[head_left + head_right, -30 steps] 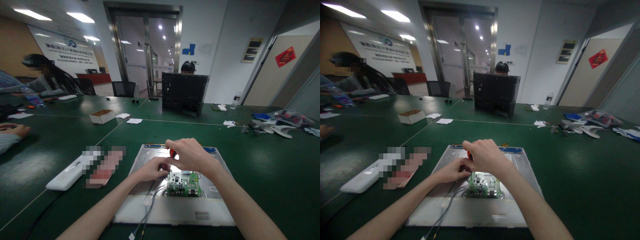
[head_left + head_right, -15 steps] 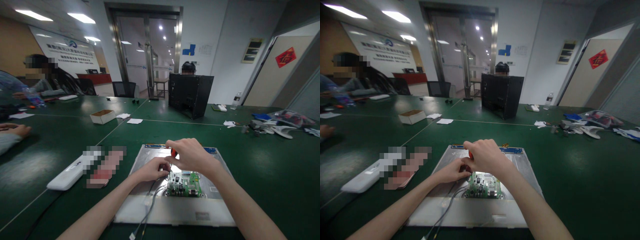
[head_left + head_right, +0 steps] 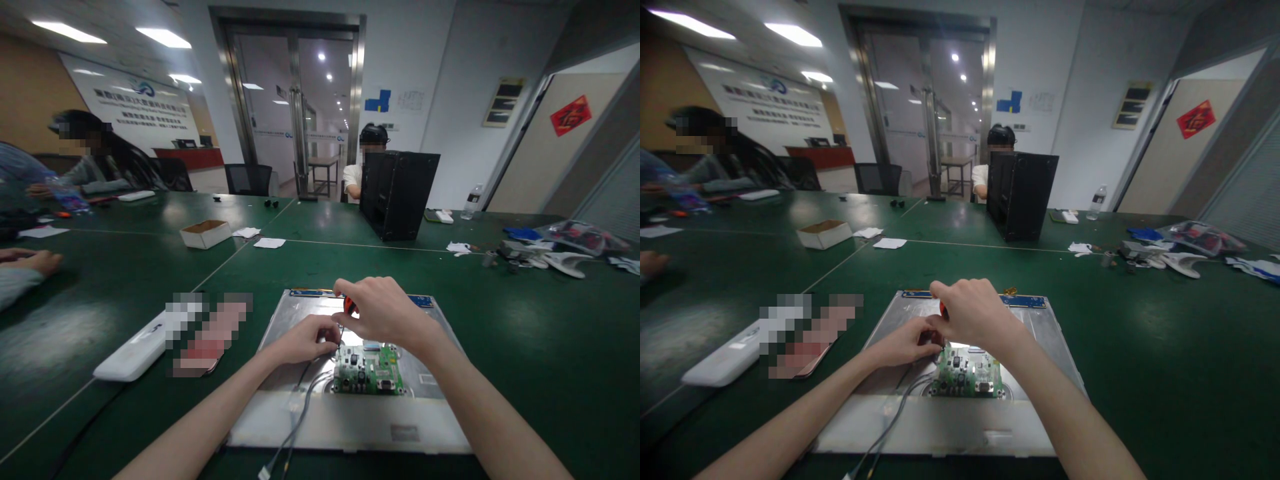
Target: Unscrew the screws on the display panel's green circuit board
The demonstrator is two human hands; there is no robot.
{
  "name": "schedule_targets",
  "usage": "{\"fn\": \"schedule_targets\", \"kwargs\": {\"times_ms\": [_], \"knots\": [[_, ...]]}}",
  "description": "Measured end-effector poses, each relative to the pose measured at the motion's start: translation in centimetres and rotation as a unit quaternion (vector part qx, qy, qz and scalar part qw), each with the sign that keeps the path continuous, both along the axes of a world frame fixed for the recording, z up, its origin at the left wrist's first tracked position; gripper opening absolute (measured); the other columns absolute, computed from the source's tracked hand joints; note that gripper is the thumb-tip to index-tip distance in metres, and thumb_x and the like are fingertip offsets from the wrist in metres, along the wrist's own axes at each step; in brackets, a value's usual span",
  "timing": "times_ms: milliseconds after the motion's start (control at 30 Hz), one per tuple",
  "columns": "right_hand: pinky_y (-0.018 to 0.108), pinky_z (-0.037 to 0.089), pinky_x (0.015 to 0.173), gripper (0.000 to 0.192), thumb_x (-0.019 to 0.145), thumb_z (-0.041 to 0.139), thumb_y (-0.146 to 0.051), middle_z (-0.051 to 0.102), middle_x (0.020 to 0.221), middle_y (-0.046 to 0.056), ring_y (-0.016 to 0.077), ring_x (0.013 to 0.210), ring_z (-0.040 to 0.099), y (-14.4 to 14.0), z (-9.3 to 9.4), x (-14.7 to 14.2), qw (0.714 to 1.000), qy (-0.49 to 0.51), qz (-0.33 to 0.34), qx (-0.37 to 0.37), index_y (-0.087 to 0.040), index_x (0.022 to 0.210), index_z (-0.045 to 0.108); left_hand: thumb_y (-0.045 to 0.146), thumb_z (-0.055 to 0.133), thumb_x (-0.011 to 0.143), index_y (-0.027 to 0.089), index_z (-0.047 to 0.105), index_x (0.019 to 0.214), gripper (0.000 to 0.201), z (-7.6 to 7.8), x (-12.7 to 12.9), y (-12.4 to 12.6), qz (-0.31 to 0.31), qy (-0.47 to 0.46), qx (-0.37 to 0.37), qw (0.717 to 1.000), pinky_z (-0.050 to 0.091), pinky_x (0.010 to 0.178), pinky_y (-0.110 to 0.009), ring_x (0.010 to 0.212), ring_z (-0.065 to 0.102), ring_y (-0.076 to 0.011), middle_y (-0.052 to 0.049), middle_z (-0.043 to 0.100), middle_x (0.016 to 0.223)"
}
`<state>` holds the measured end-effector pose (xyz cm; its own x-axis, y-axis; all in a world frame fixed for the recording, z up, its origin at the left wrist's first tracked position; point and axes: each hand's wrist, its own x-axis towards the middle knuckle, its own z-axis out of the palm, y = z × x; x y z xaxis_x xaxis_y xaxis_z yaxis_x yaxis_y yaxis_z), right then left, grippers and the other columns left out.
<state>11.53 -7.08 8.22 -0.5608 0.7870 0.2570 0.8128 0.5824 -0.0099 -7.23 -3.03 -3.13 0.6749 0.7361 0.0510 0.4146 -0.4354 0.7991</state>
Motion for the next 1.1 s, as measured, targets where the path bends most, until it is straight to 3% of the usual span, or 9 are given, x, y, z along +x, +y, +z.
{"fn": "schedule_targets", "kwargs": {"times_ms": [133,300,400,500,667,933,1100], "knots": [[0.027,0.018,0.050,0.029,0.092,0.050,-0.050,0.069,0.071,0.002,0.0167,0.063,0.062,0.43,-0.26,-0.03,1.000,-0.011,-0.015,0.010,-0.024,0.091,0.060,0.013,0.058,0.069,0.016,0.062,0.075,0.008,0.11,-0.02,-0.08,-0.003,0.010,-0.005,1.000,0.039,0.061,-0.024,0.063,0.050,-0.0131,0.002,0.058,0.070],[0.027,0.017,0.049,0.012,0.087,0.055,-0.029,0.069,0.073,0.002,0.0145,0.061,0.059,0.21,-0.19,-0.29,1.000,-0.004,-0.007,0.003,-0.021,0.095,0.056,0.012,0.058,0.068,0.016,0.061,0.077,0.011,0.07,-0.07,0.04,-0.006,0.011,0.008,1.000,0.038,0.062,-0.024,0.064,0.049,-0.0131,0.003,0.057,0.070],[0.025,0.019,0.049,0.018,0.079,0.059,-0.022,0.070,0.079,0.001,0.0132,0.063,0.059,-0.20,0.10,-0.25,0.999,0.025,0.016,-0.023,-0.020,0.096,0.053,0.011,0.058,0.067,0.016,0.061,0.076,0.011,-0.13,-0.09,0.23,-0.012,0.007,0.009,1.000,0.038,0.062,-0.024,0.064,0.049,-0.0134,0.003,0.057,0.069],[0.025,0.020,0.050,0.017,0.081,0.061,-0.029,0.071,0.081,0.000,0.0133,0.065,0.060,-0.28,0.23,-0.16,0.999,0.030,0.027,-0.029,-0.021,0.093,0.054,0.010,0.058,0.067,0.016,0.061,0.077,0.012,-0.23,-0.05,0.24,-0.007,0.003,0.008,1.000,0.038,0.062,-0.024,0.064,0.049,-0.0132,0.003,0.057,0.069],[0.027,0.017,0.051,0.029,0.091,0.051,-0.050,0.068,0.071,0.001,0.0146,0.061,0.059,0.25,0.00,-0.24,1.000,-0.003,-0.013,-0.003,-0.022,0.088,0.059,0.012,0.059,0.070,0.016,0.062,0.078,0.010,0.07,0.06,-0.08,-0.004,0.005,-0.004,1.000,0.040,0.063,-0.024,0.065,0.051,-0.0136,0.002,0.059,0.072],[0.027,0.017,0.049,0.010,0.082,0.057,-0.025,0.068,0.076,0.000,0.0115,0.059,0.055,-0.20,0.32,-0.32,1.000,0.004,-0.004,-0.015,-0.020,0.091,0.056,0.011,0.059,0.067,0.016,0.062,0.077,0.012,-0.06,-0.05,0.12,-0.007,0.014,0.009,1.000,0.039,0.062,-0.024,0.066,0.051,-0.0141,0.002,0.058,0.070],[0.025,0.019,0.050,0.015,0.087,0.057,-0.037,0.068,0.074,0.000,0.0111,0.060,0.055,-0.25,0.31,-0.19,1.000,0.012,0.014,-0.021,-0.022,0.088,0.058,0.010,0.058,0.067,0.016,0.062,0.079,0.014,-0.05,-0.03,0.15,0.000,0.021,0.007,1.000,0.040,0.061,-0.023,0.064,0.051,-0.0136,0.002,0.060,0.071]]}}
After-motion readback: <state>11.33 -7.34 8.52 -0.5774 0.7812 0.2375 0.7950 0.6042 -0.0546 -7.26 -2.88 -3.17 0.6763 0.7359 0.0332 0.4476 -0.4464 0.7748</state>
